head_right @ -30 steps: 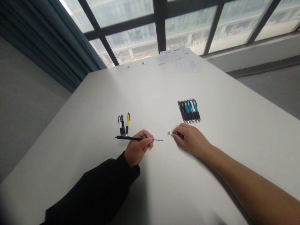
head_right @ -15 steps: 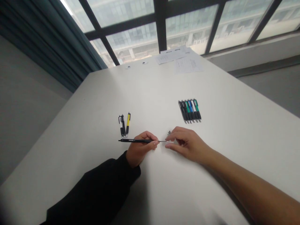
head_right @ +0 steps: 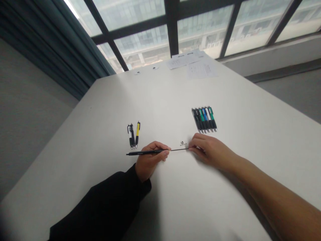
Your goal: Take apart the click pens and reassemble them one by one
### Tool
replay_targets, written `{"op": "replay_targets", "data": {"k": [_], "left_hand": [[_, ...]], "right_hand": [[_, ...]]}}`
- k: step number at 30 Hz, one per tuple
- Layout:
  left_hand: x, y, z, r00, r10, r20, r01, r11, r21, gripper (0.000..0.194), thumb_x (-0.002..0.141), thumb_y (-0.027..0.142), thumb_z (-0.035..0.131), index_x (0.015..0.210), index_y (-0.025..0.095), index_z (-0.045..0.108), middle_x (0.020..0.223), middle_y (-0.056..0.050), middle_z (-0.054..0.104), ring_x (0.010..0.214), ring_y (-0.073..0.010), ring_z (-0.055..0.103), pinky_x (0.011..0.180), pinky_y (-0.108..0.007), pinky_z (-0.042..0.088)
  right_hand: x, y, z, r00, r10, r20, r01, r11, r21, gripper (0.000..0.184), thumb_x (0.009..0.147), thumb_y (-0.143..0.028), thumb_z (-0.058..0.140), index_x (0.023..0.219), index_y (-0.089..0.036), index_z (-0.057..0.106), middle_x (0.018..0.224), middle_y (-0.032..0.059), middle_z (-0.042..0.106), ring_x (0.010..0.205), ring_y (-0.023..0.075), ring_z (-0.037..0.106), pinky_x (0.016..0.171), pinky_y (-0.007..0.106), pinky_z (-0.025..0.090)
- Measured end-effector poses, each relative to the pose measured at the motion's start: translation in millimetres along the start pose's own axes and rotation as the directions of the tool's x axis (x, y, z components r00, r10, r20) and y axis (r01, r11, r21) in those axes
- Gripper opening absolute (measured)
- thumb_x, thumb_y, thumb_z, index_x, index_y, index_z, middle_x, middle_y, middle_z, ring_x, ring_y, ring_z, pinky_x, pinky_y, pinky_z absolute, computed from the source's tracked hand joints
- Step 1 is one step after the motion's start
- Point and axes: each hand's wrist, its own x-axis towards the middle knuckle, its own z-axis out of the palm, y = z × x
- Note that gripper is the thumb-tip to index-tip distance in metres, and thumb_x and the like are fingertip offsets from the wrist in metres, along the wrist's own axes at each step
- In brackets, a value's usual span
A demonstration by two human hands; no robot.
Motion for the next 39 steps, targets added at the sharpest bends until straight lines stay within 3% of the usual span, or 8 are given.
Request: {"op": "replay_targets", "data": {"k": [8,16,21,24,26,29,32,39], "left_hand": [[1.9,-4.3,-1.4,0.998,0.014,-0.056,-0.015,1.000,-0.024,0.024,0.076,0.033,0.083,0.083,0.015,0.070,0.077,-0.003,0.073,0.061,-0.0087,0.058,0.057,-0.022,0.046],[-0.2,4.3,2.1,0.999,-0.021,-0.040,0.020,1.000,-0.012,0.022,0.074,0.030,0.083,0.082,0.014,0.070,0.077,-0.004,0.073,0.058,-0.0081,0.057,0.057,-0.022,0.045],[-2.4,5.0,7.1,1.000,-0.014,0.000,0.014,0.999,-0.049,0.031,0.069,0.030,0.087,0.081,0.016,0.062,0.088,-0.007,0.077,0.061,-0.0099,0.060,0.056,-0.023,0.045],[-4.3,3.7,8.7,0.996,0.055,0.067,-0.056,0.998,0.010,0.034,0.064,0.029,0.092,0.077,0.016,0.064,0.096,-0.008,0.075,0.074,-0.0135,0.064,0.066,-0.026,0.049],[-4.8,2.2,8.1,0.988,0.124,0.097,-0.132,0.988,0.080,0.033,0.061,0.029,0.094,0.074,0.016,0.067,0.094,-0.007,0.072,0.077,-0.0144,0.063,0.069,-0.027,0.048],[-4.5,0.5,6.4,0.967,0.224,0.122,-0.241,0.960,0.145,0.030,0.062,0.034,0.094,0.070,0.017,0.070,0.080,-0.003,0.065,0.070,-0.0137,0.057,0.063,-0.027,0.045],[-4.5,1.6,6.0,0.953,0.263,0.153,-0.292,0.931,0.220,0.027,0.063,0.036,0.093,0.069,0.019,0.073,0.074,-0.003,0.063,0.066,-0.0136,0.056,0.061,-0.027,0.044],[-7.5,8.2,3.7,0.976,0.157,0.151,-0.192,0.948,0.254,0.038,0.057,0.033,0.096,0.084,0.018,0.073,0.071,-0.001,0.065,0.060,-0.0120,0.055,0.057,-0.025,0.044]], "right_hand": [[-2.5,12.0,2.6,0.998,0.055,-0.017,-0.057,0.979,-0.197,0.024,0.100,-0.027,0.049,0.094,-0.020,0.071,0.089,0.0094,0.067,0.073,0.0214,0.064,0.064,0.033,0.046],[-1.3,15.2,3.3,0.989,0.111,-0.096,-0.127,0.975,-0.184,0.024,0.098,-0.033,0.054,0.094,-0.019,0.073,0.091,0.0105,0.067,0.074,0.0221,0.063,0.065,0.034,0.046],[0.7,-12.1,2.0,0.976,0.171,-0.136,-0.149,0.976,0.160,0.024,0.093,-0.041,0.064,0.089,-0.019,0.073,0.079,0.0055,0.065,0.063,0.0160,0.055,0.059,0.031,0.044],[2.7,-29.8,11.2,0.958,0.280,0.066,-0.269,0.790,0.550,0.026,0.093,-0.044,0.064,0.093,-0.019,0.073,0.066,0.0005,0.061,0.058,0.0134,0.053,0.053,0.027,0.042],[3.9,-35.1,19.4,0.929,0.294,0.225,-0.366,0.631,0.684,0.029,0.092,-0.045,0.065,0.096,-0.017,0.073,0.064,-0.0002,0.062,0.054,0.0119,0.053,0.050,0.026,0.043],[5.7,-35.7,28.5,0.904,0.315,0.291,-0.417,0.489,0.766,0.029,0.087,-0.045,0.071,0.094,-0.017,0.071,0.063,-0.0004,0.065,0.053,0.0111,0.055,0.051,0.025,0.045],[7.4,-36.1,31.9,0.901,0.309,0.305,-0.419,0.430,0.800,0.029,0.084,-0.043,0.076,0.096,-0.017,0.070,0.068,0.0000,0.069,0.054,0.0105,0.058,0.054,0.025,0.048],[5.9,-32.1,22.7,0.897,0.331,0.294,-0.428,0.482,0.764,0.028,0.080,-0.043,0.079,0.088,-0.017,0.071,0.061,-0.0018,0.065,0.055,0.0116,0.058,0.056,0.027,0.048]]}}
